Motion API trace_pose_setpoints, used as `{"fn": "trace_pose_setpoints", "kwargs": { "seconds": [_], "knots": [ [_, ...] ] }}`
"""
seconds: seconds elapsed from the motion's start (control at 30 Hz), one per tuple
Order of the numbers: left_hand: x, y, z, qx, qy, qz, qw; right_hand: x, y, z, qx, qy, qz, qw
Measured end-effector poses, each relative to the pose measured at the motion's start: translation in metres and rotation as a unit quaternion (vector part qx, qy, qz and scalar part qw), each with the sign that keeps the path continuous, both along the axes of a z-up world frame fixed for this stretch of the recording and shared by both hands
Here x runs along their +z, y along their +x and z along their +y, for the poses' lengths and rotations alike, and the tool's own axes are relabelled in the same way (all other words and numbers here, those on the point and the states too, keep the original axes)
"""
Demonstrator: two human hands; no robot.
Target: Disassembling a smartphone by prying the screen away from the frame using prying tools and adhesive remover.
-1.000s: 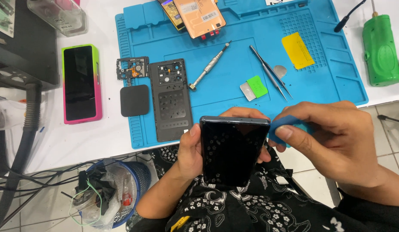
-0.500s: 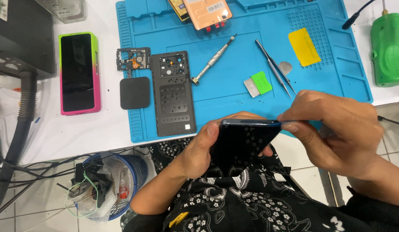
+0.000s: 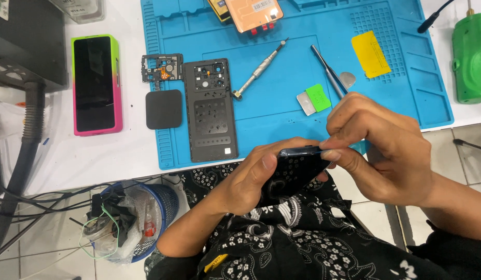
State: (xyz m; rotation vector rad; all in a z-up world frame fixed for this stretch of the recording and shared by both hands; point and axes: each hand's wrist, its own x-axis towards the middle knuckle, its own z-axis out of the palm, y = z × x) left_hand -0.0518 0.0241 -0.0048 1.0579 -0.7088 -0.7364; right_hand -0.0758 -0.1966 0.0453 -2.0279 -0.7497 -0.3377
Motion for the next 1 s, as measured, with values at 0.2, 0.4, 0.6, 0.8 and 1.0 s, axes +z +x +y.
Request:
{"fn": "trace_pose_setpoints", "kwargs": {
  "seconds": [0.2, 0.4, 0.6, 0.8, 1.0],
  "knots": [
    [0.003, 0.002, -0.002, -0.016, 0.015, -0.032, 0.999, 0.0, 0.002, 0.007, 0.031, 0.001, -0.011, 0.999],
    [-0.001, -0.001, -0.003, -0.008, -0.004, -0.047, 0.999, 0.0, 0.003, 0.01, 0.041, 0.009, -0.007, 0.999],
    [-0.002, 0.0, -0.002, 0.001, 0.005, -0.12, 0.993, 0.003, 0.005, 0.014, 0.053, -0.004, -0.052, 0.997],
    [0.0, -0.002, -0.002, -0.007, -0.001, -0.112, 0.994, 0.004, 0.005, 0.016, 0.06, -0.018, -0.089, 0.994],
    [0.003, -0.001, 0.001, 0.0, 0.028, -0.134, 0.991, 0.006, 0.004, 0.016, 0.05, -0.018, -0.095, 0.994]
  ]
}}
